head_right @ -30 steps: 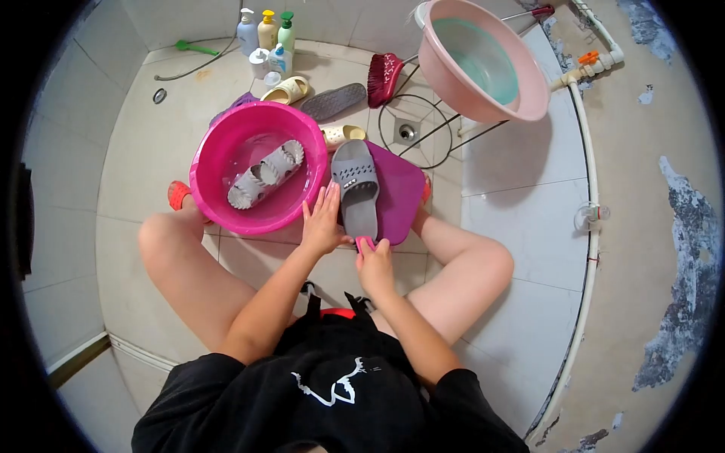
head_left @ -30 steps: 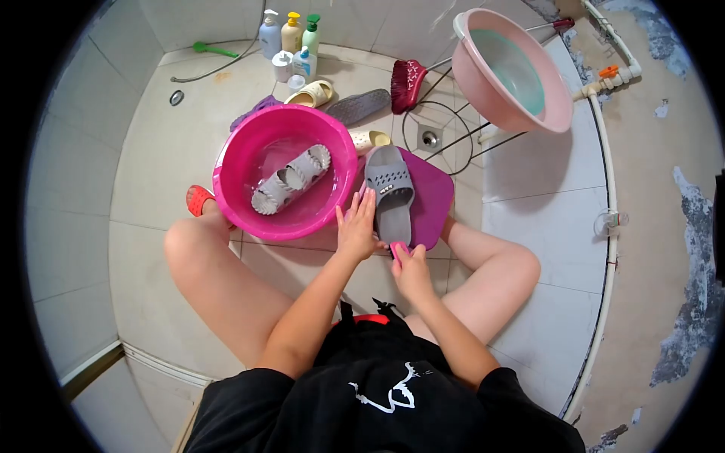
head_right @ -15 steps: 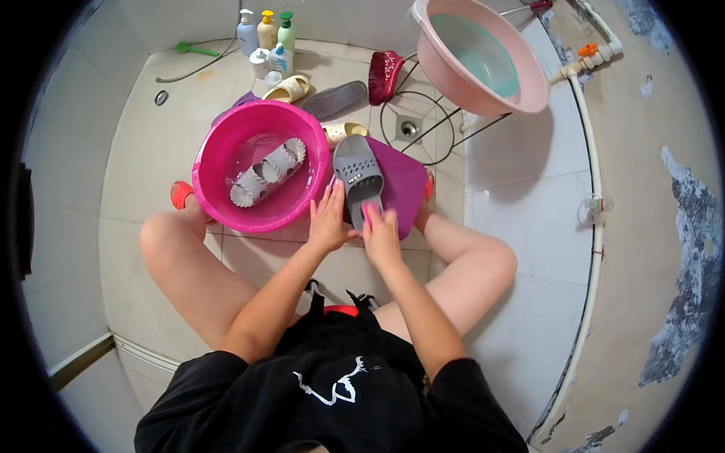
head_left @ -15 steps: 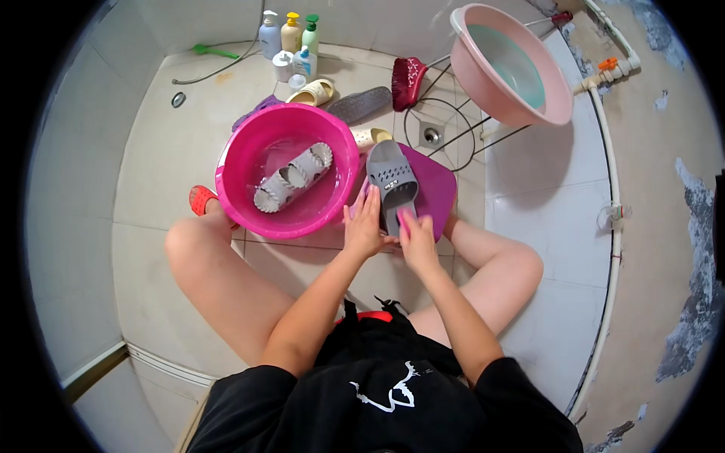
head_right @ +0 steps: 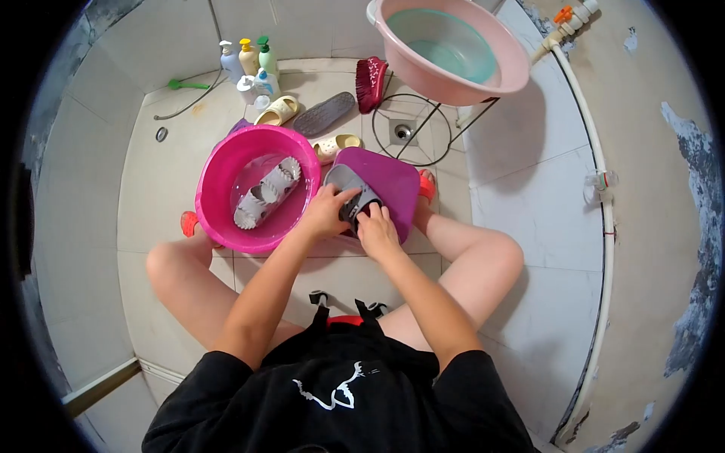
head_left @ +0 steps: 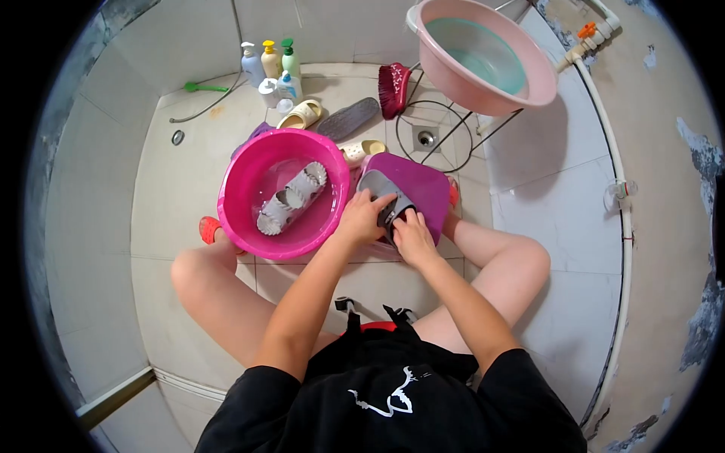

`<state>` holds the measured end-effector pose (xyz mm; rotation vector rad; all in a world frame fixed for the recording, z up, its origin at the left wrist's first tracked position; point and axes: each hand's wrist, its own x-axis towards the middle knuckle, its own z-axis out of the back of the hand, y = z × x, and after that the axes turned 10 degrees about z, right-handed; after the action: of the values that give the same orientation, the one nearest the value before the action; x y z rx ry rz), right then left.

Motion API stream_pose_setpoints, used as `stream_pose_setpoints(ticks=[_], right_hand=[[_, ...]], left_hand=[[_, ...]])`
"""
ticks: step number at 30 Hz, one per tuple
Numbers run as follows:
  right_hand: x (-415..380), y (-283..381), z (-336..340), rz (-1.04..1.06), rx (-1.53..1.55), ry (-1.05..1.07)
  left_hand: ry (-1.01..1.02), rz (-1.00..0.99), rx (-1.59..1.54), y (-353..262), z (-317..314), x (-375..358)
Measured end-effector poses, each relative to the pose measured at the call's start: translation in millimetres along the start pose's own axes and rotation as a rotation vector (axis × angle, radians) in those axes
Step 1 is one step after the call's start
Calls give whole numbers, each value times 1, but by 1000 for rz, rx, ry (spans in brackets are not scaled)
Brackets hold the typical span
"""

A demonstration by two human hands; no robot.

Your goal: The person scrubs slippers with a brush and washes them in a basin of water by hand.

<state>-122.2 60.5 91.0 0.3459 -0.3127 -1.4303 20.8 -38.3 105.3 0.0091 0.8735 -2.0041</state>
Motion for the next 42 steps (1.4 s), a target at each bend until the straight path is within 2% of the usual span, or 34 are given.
stream_pose_setpoints(ticks=[1, 2, 4, 5, 6, 8, 10, 11, 12, 14, 15, 17, 18, 20, 21, 22, 24, 25, 26, 28, 29, 30, 32, 33, 34, 36, 38, 40, 42], right_hand=[[3, -3, 4, -6, 4, -7], [9, -7, 7, 9, -50, 22], [17, -9, 5, 27, -95, 46], [20, -10, -2, 75, -116, -49], [23, -9, -7, 123, -138, -142], [22, -4, -10, 121, -106, -154], [17, -6, -7, 184, 0, -145], [13, -11, -1, 162, -20, -58], [8, -19, 6, 144, -33, -90], [-1, -32, 24, -3, -113, -102], [-2, -35, 25, 0, -124, -101], [-9, -43, 15, -247, -201, -213], [-10, -43, 4, -242, -212, -212], [-7, -29, -24, -226, 111, -289], [-9, -16, -28, -111, 162, -261], [-9, -17, -21, -116, 164, -255], [-3, -34, 1, -160, -169, -219], [0, -49, 0, -243, -239, -304], [-1, -53, -12, -243, -243, -305], [2, -38, -27, -295, -91, -393], [-2, -26, -35, -132, -15, -359], [-4, -22, -38, -63, 5, -306], [-2, -39, -6, -107, -132, -162], [3, -49, 4, -229, -180, -135], [8, -56, 5, -316, -159, -219], [11, -41, -7, -385, -136, -299], [-3, -24, -22, -97, 16, -181], [-4, -21, 9, -83, -105, -33], [-3, -58, 11, -265, -133, -193]], left_hand=[[-90, -22, 62, -4, 1, -6], [-89, -26, 72, -3, -7, -9], [-248, 249, -124, 2, -31, -12], [-358, 259, -136, 8, -42, -17], [-359, 259, -131, 1, -35, -25], [-351, 435, -86, -21, -10, -44], [-339, 371, -57, -16, -11, -44], [-338, 334, -18, -9, -15, -40], [-337, 295, 22, -3, -18, -36], [-337, 336, -20, 0, -18, -33], [-343, 343, -48, 0, -20, -33], [-349, 349, -88, -1, -26, -37], [-379, 369, -95, -3, -32, -39], [-418, 392, -118, -9, -39, -40], [-417, 409, -136, -12, -40, -44], [-408, 426, -149, -13, -41, -49], [-443, 382, -43, -12, -40, -53], [-508, 285, 50, -9, -38, -51], [-571, 188, 142, -8, -38, -50], [-574, 138, 139, 4, -56, -38], [-543, 78, 24, 14, -68, -31], [-508, 19, -89, 20, -75, -28], [-459, 23, -89, 12, -64, -39], [-440, 32, 26, 8, -60, -45], [-422, 40, 139, 3, -57, -48], [-391, 68, 128, -2, -54, -47], [-384, 121, 184, -1, -57, -46], [-395, 117, 190, 3, -60, -42], [-396, 107, 202, 7, -63, -43]])
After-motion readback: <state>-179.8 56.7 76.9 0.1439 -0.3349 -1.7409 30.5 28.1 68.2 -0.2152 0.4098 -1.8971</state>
